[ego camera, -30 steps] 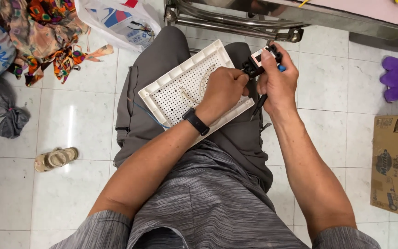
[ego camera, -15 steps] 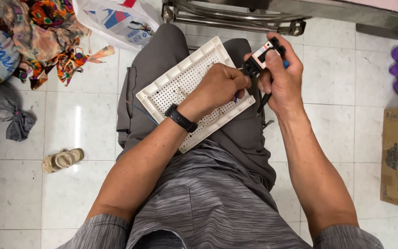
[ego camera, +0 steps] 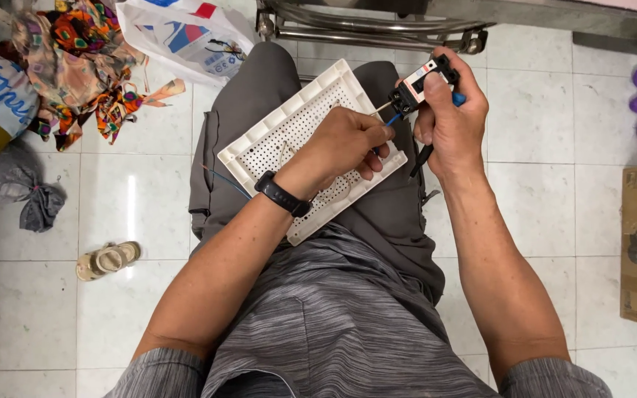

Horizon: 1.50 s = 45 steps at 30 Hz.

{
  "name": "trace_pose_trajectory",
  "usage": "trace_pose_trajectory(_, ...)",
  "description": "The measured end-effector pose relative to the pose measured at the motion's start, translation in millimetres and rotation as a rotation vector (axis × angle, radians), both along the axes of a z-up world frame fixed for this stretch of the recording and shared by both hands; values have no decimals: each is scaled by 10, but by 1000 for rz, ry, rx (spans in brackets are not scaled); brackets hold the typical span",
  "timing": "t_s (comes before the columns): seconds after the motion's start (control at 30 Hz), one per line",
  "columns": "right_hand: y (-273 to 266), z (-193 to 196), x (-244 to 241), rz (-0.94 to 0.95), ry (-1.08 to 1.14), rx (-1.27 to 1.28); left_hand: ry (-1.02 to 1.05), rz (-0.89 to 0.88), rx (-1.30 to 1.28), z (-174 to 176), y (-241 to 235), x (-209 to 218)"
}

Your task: The person sits with a white perforated tray on their lap and uses a screwdriver to tighten screws on a black electrical component. They repeatedly insert and secure wires into the component, then flip the tray to reveal a circuit board with a digital display.

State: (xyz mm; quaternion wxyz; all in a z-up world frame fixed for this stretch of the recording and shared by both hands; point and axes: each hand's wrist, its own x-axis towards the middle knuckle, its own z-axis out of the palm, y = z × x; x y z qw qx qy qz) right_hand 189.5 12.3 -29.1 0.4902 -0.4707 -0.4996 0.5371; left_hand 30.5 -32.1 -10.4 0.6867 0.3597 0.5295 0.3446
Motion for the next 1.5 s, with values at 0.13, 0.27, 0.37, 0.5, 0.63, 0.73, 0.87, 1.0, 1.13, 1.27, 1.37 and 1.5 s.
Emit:
trace_pose_trajectory(0.13, 38, -37, 13, -35, 22, -2, 249, -1, 94, -57, 45, 83)
trace_pose_trajectory(0.27, 8, 2, -9, -121, 12, -48, 671, -18, 478, 63, -24, 102)
trace_pose_trajectory(0.37, -28, -14, 18, -164, 32, -109, 1019, 90, 620, 1, -64, -267)
trace_pose_trajectory(0.5, -75, 31, 66, -113, 129, -112, 987, -246, 280, 76, -71, -766)
trace_pose_trajectory(0.63, -118, 8, 140, -4, 268, -105, 1005, -244, 222, 166, -83, -777)
trace_pose_trajectory(0.73, -135, 35, 203, 40, 378, -192, 984, -202, 166, 326, -117, -734)
trace_pose_trajectory(0.87, -141, -19, 286, 96, 486, -235, 1011, -223, 391, 630, -264, -643)
trace_pose_trajectory(1.0, -151, -61, 325, 172, 614, -257, 1138, -224, 873, 728, -408, -608)
trace_pose_trajectory(1.13, -204, -66, 322, 139, 696, -290, 1170, -193, 845, 902, -570, -507)
trace_pose_trajectory(1.27, -249, -97, 281, -16, 704, -308, 1289, -96, 993, 922, -633, -474)
trace_pose_trajectory(1.37, -256, -99, 267, -96, 640, -333, 1422, -96, 1107, 884, -693, -428)
trace_pose_trajectory(1.5, -280, 24, 195, -176, 427, -327, 1655, -135, 1242, 685, -843, -321)
